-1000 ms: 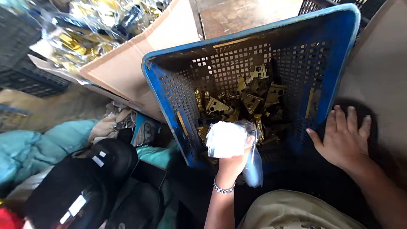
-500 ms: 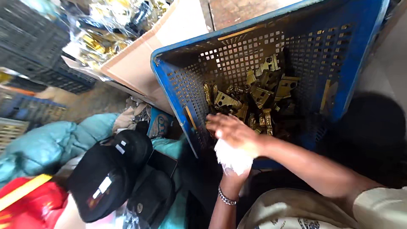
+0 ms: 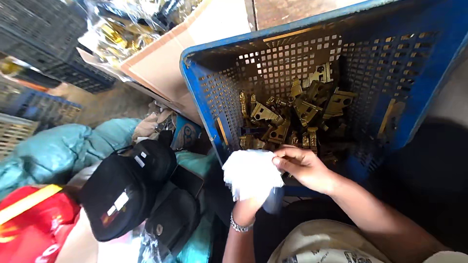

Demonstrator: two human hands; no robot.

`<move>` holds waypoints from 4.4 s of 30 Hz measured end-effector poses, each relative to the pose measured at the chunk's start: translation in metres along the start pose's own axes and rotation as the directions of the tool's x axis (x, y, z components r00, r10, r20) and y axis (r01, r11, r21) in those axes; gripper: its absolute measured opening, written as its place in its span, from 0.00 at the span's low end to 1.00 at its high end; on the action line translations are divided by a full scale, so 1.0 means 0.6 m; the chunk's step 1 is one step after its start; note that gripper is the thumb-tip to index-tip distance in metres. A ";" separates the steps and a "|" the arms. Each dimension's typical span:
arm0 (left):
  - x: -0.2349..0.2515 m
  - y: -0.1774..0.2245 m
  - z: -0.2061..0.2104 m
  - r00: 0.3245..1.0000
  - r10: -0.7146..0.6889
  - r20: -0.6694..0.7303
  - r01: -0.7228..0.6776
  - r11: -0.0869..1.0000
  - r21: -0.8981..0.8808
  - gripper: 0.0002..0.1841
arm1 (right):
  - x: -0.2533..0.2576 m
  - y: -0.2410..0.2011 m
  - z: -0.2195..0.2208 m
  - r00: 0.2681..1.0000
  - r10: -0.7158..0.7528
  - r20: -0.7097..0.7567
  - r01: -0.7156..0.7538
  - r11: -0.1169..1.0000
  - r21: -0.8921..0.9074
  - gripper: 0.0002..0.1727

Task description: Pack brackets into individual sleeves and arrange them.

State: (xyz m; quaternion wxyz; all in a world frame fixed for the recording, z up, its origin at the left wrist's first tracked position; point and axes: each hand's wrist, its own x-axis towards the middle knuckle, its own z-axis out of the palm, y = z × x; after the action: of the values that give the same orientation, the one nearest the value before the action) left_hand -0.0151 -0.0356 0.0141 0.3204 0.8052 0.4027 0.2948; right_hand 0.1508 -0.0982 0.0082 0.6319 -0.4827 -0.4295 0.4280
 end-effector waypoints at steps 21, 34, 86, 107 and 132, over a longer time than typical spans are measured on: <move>-0.018 -0.058 -0.005 0.999 0.005 -0.050 -0.028 0.875 -0.482 0.34 | -0.048 0.030 -0.041 0.935 0.269 0.233 -0.304 0.944 0.127 0.08; -0.033 -0.040 -0.002 0.999 0.044 0.007 -0.039 0.927 -0.373 0.29 | -0.041 0.035 -0.011 0.909 0.364 0.202 -0.399 0.900 0.174 0.13; 0.046 -0.040 0.071 0.951 -0.122 -0.284 0.017 0.938 -0.346 0.32 | 0.059 0.022 -0.019 0.942 0.328 0.066 -0.308 0.928 -0.210 0.50; 0.001 -0.009 0.041 0.978 -0.162 -0.130 0.017 0.686 -0.727 0.31 | 0.073 -0.089 -0.021 0.966 0.081 0.245 0.070 0.831 -0.551 0.23; 0.042 -0.086 0.018 0.910 -0.070 -0.408 -0.092 0.927 -0.364 0.30 | -0.031 0.019 -0.039 0.940 0.319 0.123 -0.337 0.923 0.187 0.13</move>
State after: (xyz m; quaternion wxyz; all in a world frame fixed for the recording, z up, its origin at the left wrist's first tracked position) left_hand -0.0183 0.0068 -0.0262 0.3741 0.6505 0.3927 0.5317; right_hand 0.1665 -0.1199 -0.0093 0.5776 -0.4603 -0.3243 0.5910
